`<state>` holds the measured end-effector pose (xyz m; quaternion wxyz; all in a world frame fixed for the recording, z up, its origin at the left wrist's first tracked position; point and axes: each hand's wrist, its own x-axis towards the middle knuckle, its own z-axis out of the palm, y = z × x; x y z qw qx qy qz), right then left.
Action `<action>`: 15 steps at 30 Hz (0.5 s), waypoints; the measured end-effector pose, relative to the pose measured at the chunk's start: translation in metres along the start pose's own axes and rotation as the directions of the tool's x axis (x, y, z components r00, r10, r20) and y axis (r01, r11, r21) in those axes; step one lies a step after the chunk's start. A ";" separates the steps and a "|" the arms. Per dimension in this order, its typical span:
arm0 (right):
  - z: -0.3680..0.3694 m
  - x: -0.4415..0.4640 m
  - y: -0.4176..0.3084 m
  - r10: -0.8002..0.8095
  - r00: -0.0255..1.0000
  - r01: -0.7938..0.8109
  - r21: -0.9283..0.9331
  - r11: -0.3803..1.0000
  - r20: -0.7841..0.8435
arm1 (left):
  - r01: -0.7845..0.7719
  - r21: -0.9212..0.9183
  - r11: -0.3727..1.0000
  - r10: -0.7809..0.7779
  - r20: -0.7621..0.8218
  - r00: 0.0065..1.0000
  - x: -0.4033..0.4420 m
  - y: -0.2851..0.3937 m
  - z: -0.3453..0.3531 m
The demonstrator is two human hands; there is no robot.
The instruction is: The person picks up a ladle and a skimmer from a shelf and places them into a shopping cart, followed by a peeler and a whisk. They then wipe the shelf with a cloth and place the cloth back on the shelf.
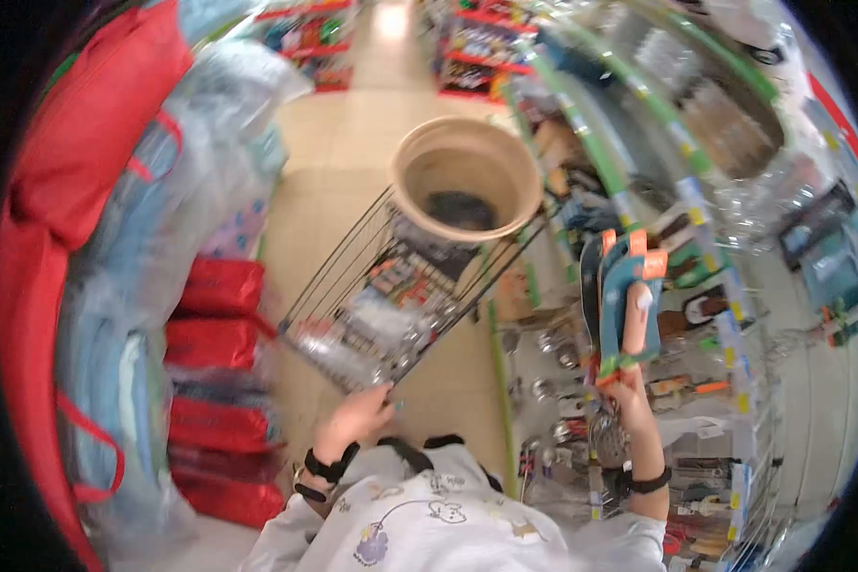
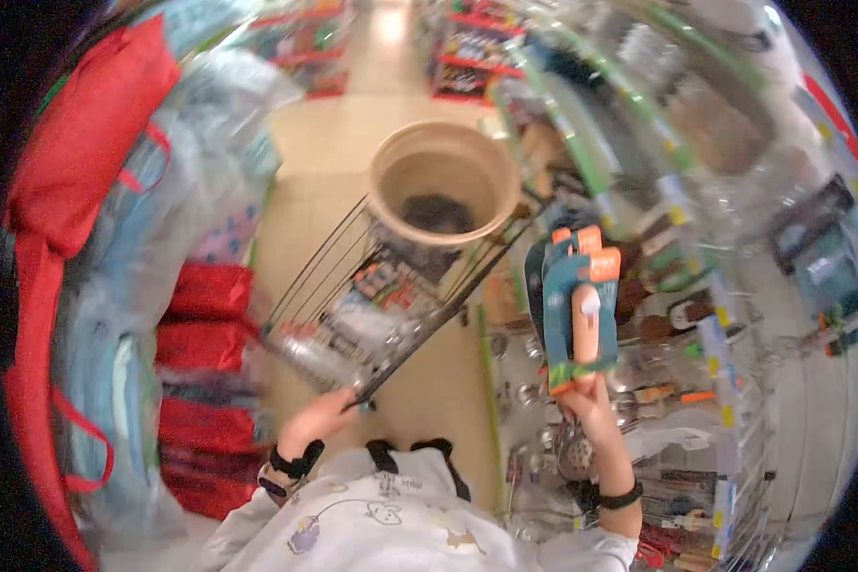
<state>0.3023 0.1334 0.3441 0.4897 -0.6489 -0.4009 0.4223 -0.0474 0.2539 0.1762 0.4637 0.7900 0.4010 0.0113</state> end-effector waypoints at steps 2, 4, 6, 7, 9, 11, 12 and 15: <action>0.028 0.032 0.015 0.026 0.995 -0.027 0.014 1.000 0.099 | 0.049 -0.072 0.996 -0.054 -0.069 0.996 -0.028 -0.019 -0.007; 0.055 0.060 0.024 0.244 0.958 -0.233 -0.085 0.969 0.154 | 0.101 -0.102 0.990 -0.113 -0.119 0.986 -0.054 -0.038 -0.005; 0.087 0.087 0.037 0.317 0.906 -0.345 0.058 0.937 0.279 | 0.306 -0.042 0.951 -0.308 -0.214 0.927 -0.080 -0.057 0.004; 0.102 0.103 0.040 0.381 0.835 -0.433 0.045 0.900 0.398 | 0.386 -0.047 0.921 -0.387 -0.211 0.898 -0.091 -0.055 -0.001; 0.132 0.133 0.062 0.478 0.745 -0.514 -0.058 0.856 0.465 | 0.449 -0.071 0.891 -0.452 -0.242 0.859 -0.110 -0.062 0.007; 0.167 0.160 0.071 0.527 0.689 -0.542 -0.128 0.830 0.497 | 0.510 -0.097 0.855 -0.515 -0.277 0.811 -0.127 -0.070 0.017; 0.186 0.172 0.071 0.523 0.670 -0.507 -0.190 0.841 0.526 | 0.504 -0.191 0.842 -0.539 -0.279 0.795 -0.132 -0.075 0.026; 0.228 0.214 0.095 0.499 0.613 -0.407 -0.296 0.864 0.613 | 0.507 -0.352 0.787 -0.609 -0.302 0.734 -0.140 -0.071 0.037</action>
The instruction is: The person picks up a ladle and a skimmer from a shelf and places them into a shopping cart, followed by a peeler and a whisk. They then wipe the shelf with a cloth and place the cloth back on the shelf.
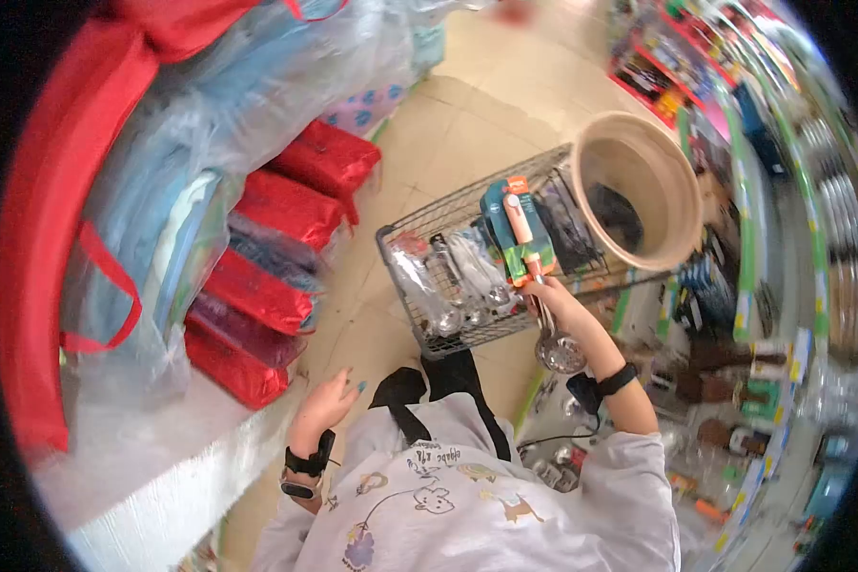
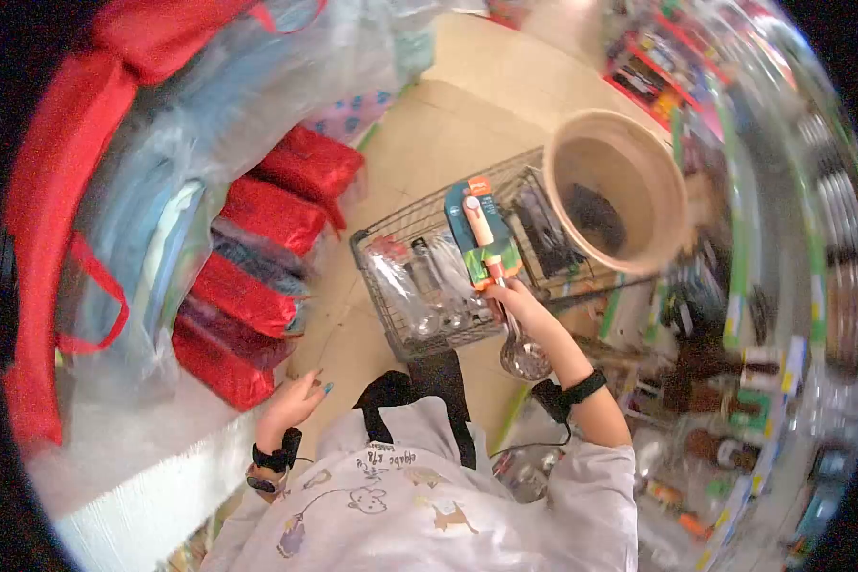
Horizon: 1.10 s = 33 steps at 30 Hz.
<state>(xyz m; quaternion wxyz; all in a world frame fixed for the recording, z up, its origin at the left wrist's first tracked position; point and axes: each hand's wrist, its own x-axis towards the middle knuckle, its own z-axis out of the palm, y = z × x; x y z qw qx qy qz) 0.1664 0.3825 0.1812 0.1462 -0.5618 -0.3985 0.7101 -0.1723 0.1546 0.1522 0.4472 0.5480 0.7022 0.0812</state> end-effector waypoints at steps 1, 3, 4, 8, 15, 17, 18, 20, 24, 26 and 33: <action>-0.001 0.021 -0.001 -0.032 0.999 0.034 -0.047 0.998 0.036 | 0.017 -0.036 0.999 -0.018 -0.026 1.000 -0.004 0.004 0.001; 0.008 0.045 -0.019 -0.098 0.989 0.112 -0.131 0.985 0.108 | 0.071 -0.100 0.993 -0.077 -0.056 0.995 -0.008 0.014 0.001; 0.008 0.062 -0.016 -0.164 0.986 0.167 -0.140 0.976 0.029 | 0.090 -0.141 0.986 -0.099 -0.055 0.994 -0.009 0.019 0.001; -0.012 0.128 0.003 -0.303 0.940 0.330 -0.203 0.922 0.157 | 0.132 -0.288 0.949 -0.158 -0.072 0.985 -0.006 0.047 0.002; -0.064 0.231 0.083 -0.221 0.974 0.224 -0.344 0.912 0.049 | 0.236 -0.361 0.902 -0.271 -0.050 0.961 -0.010 0.076 0.008; -0.078 0.255 0.111 -0.337 0.941 0.313 -0.431 0.846 0.022 | 0.316 -0.368 0.874 -0.355 -0.042 0.934 -0.015 0.078 0.010; -0.087 0.267 0.126 -0.246 0.969 0.239 -0.314 0.919 0.018 | 0.356 -0.356 0.864 -0.398 -0.049 0.916 -0.018 0.080 0.012; -0.096 0.277 0.132 0.020 0.998 -0.023 0.058 0.998 0.057 | 0.379 -0.372 0.847 -0.425 -0.048 0.904 -0.020 0.085 0.016; -0.140 0.344 0.226 0.058 0.976 -0.172 -0.574 0.801 -0.211 | 0.420 -0.398 0.816 -0.469 -0.029 0.883 -0.022 0.090 0.021; -0.134 0.315 0.188 0.057 0.987 -0.120 -0.465 0.877 -0.148 | 0.450 -0.416 0.790 -0.508 -0.035 0.861 -0.022 0.094 0.019; -0.140 0.314 0.201 -0.053 0.884 -0.285 -0.624 0.727 -0.465 | 0.545 -0.398 0.738 -0.590 0.011 0.807 -0.007 0.116 0.005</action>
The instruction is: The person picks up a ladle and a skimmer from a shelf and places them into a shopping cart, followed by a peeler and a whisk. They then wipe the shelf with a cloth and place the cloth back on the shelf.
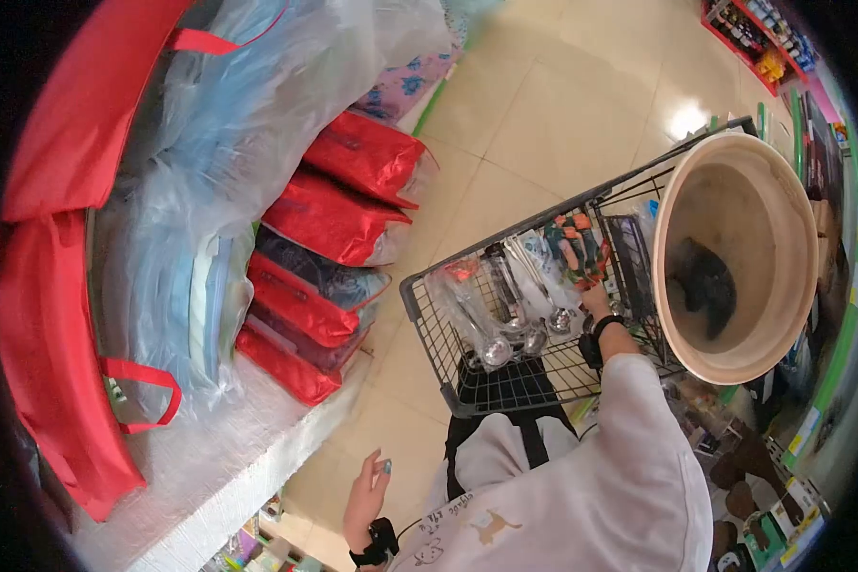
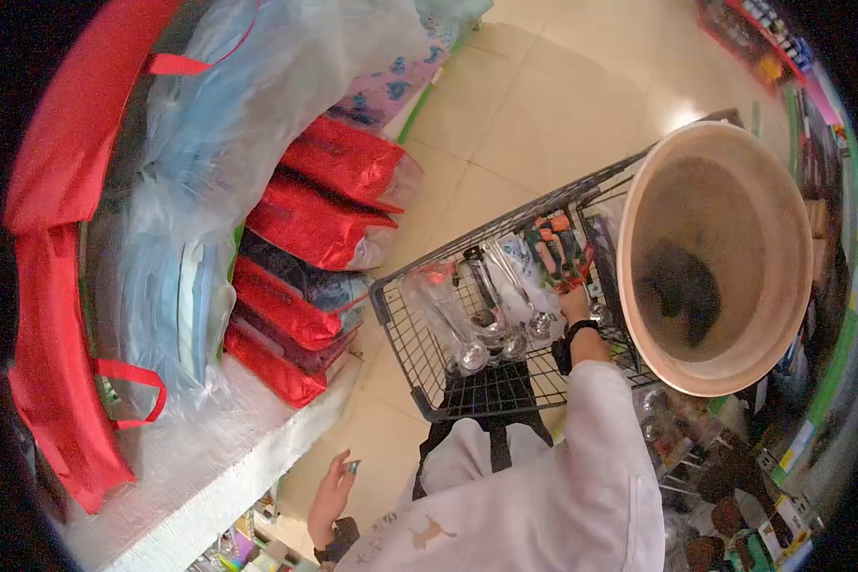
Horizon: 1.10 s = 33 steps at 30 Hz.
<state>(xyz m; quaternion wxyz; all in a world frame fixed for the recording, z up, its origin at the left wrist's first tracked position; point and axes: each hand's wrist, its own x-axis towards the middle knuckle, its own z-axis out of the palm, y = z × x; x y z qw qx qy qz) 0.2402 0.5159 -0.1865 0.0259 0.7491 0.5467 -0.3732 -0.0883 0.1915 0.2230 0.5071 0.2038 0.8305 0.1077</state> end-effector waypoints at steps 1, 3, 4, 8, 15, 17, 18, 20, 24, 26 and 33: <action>0.004 0.010 0.013 0.001 1.000 -0.001 -0.044 0.999 0.017 | -0.019 -0.015 1.000 0.019 0.008 1.000 0.002 -0.003 0.001; 0.004 0.018 0.026 0.057 0.992 -0.053 -0.033 0.998 0.113 | -0.039 -0.024 0.999 0.039 0.021 0.999 0.006 0.000 0.002; 0.002 0.017 0.027 0.060 0.992 -0.057 -0.028 0.998 0.113 | -0.034 0.000 0.999 0.033 0.032 0.999 0.008 0.004 0.002; -0.004 0.008 0.017 0.136 0.989 -0.132 -0.064 0.989 0.065 | -0.061 0.023 0.998 0.061 0.028 0.998 0.013 0.021 0.001; -0.004 0.007 0.017 0.039 0.998 -0.032 -0.108 0.994 0.056 | -0.081 0.049 0.995 0.080 0.039 0.996 0.018 0.033 0.000; -0.001 0.010 0.017 0.127 0.989 -0.121 -0.082 0.989 0.071 | -0.079 0.058 0.995 0.077 0.031 0.997 0.021 0.034 0.001; 0.001 0.012 0.018 0.215 0.973 -0.211 -0.059 0.976 0.083 | -0.074 0.060 0.995 0.073 0.027 0.997 0.023 0.031 0.002; 0.006 0.011 0.024 0.235 0.966 -0.236 0.000 0.972 0.105 | -0.075 0.061 0.995 0.072 0.053 0.996 0.023 0.022 0.004; 0.010 0.008 0.036 0.106 0.991 -0.104 -0.030 0.994 0.077 | -0.068 0.088 0.994 0.061 0.077 0.995 0.021 0.032 0.009; 0.007 0.003 0.030 0.100 0.988 -0.096 -0.044 0.994 0.116 | -0.078 0.079 0.994 0.072 0.076 0.995 0.021 0.030 0.011; 0.004 0.008 0.020 0.374 0.878 -0.311 -0.239 0.920 0.297 | -0.095 0.109 0.989 0.086 0.084 0.993 0.019 0.039 0.012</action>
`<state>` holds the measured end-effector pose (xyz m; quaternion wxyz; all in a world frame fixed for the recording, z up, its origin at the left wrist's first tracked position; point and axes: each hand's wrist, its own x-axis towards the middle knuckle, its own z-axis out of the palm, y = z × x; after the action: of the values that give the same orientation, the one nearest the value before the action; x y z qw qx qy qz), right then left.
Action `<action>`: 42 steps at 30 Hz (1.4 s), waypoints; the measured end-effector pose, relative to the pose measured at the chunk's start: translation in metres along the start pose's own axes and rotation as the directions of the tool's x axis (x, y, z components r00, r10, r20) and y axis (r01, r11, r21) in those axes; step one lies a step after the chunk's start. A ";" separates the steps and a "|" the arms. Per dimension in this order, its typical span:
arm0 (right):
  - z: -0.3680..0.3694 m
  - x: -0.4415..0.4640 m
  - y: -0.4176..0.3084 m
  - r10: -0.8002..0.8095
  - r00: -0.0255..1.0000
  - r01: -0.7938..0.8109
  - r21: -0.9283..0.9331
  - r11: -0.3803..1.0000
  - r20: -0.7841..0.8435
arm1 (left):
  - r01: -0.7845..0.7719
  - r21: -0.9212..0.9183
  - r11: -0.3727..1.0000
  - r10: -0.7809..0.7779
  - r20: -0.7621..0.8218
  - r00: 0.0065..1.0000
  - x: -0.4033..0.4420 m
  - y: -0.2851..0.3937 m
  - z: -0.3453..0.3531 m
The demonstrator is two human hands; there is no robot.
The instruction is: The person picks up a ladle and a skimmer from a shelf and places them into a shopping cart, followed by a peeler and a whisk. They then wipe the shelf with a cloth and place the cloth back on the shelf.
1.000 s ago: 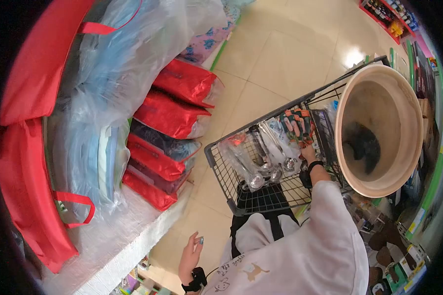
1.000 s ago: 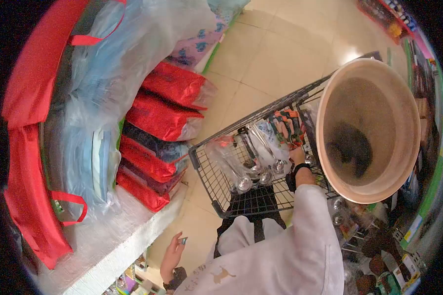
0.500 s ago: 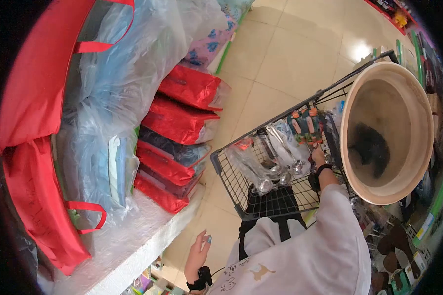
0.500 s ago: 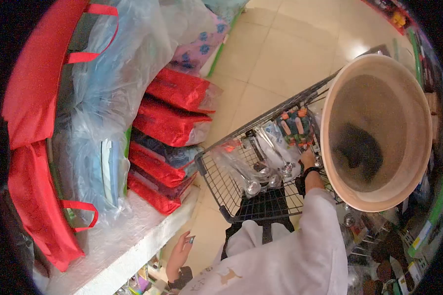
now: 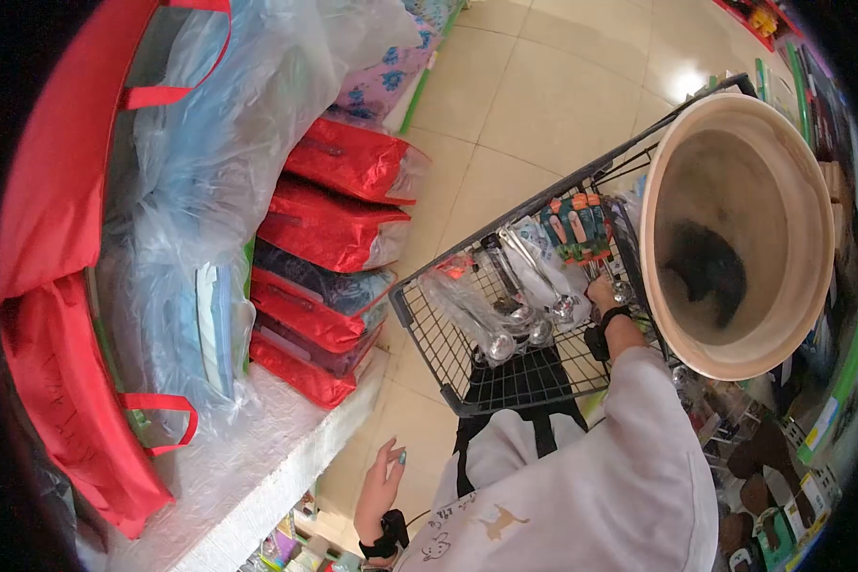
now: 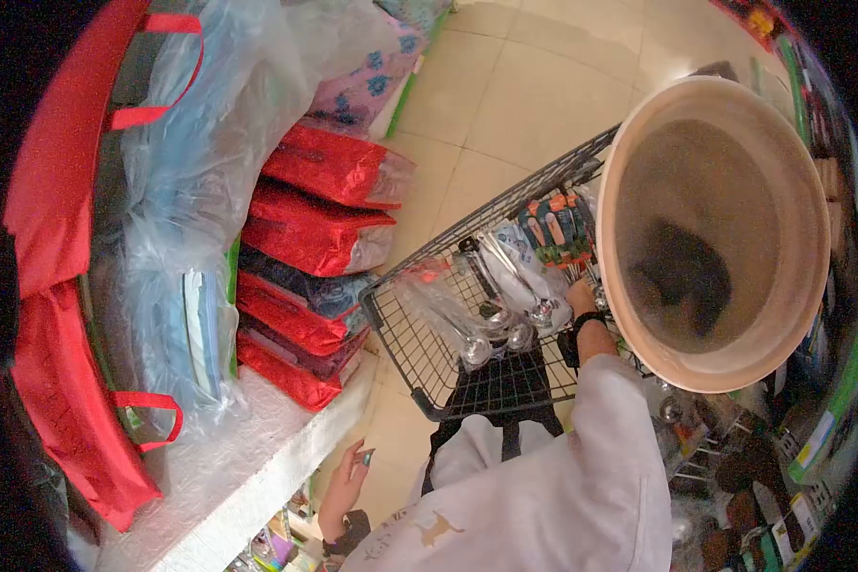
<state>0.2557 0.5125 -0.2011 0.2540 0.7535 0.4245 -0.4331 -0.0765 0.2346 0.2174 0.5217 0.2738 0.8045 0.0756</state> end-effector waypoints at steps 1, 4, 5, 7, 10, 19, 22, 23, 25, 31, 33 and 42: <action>0.000 -0.002 0.002 -0.062 0.997 0.062 0.010 0.998 -0.034 | -0.009 0.001 1.000 0.009 -0.003 1.000 0.000 0.001 0.000; 0.001 0.005 0.011 -0.171 0.984 0.173 -0.037 0.984 0.050 | -0.008 0.036 0.999 0.007 0.002 1.000 0.000 0.007 -0.002; 0.009 0.007 0.012 -0.164 0.985 0.166 -0.032 0.986 0.043 | 0.005 0.064 0.998 -0.005 0.005 1.000 0.000 0.009 -0.003; 0.025 0.013 0.010 -0.099 0.970 0.075 -0.113 0.991 -0.224 | -0.011 0.063 0.998 0.010 0.014 1.000 0.002 0.010 -0.003; 0.026 -0.008 -0.015 -0.077 0.988 0.053 -0.178 0.983 -0.134 | -0.059 0.050 0.997 0.058 0.026 0.998 0.008 0.004 -0.003; 0.024 -0.111 -0.012 -0.642 0.724 0.682 -0.128 0.720 0.251 | -0.257 0.093 0.962 0.252 0.065 0.966 0.035 -0.016 -0.020; 0.014 -0.174 -0.002 -0.670 0.742 0.670 0.006 0.742 0.009 | -0.317 0.171 0.933 0.306 0.089 0.948 0.050 -0.034 -0.032; 0.005 -0.207 -0.001 -0.685 0.722 0.691 0.038 0.722 -0.100 | -0.344 0.210 0.915 0.333 0.089 0.939 0.057 -0.040 -0.037; 0.007 -0.242 0.011 -0.648 0.724 0.688 0.179 0.703 -0.237 | -0.411 0.259 0.874 0.402 0.089 0.911 0.074 -0.060 -0.045; 0.035 -0.304 0.051 -0.606 0.415 0.702 -0.185 0.688 -0.678 | -0.549 0.386 0.741 0.547 0.128 0.828 0.096 -0.074 -0.067; 0.052 -0.319 0.062 -0.532 0.472 0.663 -0.115 0.740 -0.703 | -0.544 0.421 0.726 0.512 0.196 0.836 0.101 -0.077 -0.069; 0.091 -0.372 0.089 -0.522 0.485 0.581 -0.188 0.792 -0.701 | -0.670 0.489 0.558 0.559 0.374 0.740 0.113 -0.048 -0.062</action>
<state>0.1937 0.2426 0.0785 -0.1151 0.6926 0.6905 -0.1738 -0.1829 0.2630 0.1352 0.4167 0.6922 0.5886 -0.0275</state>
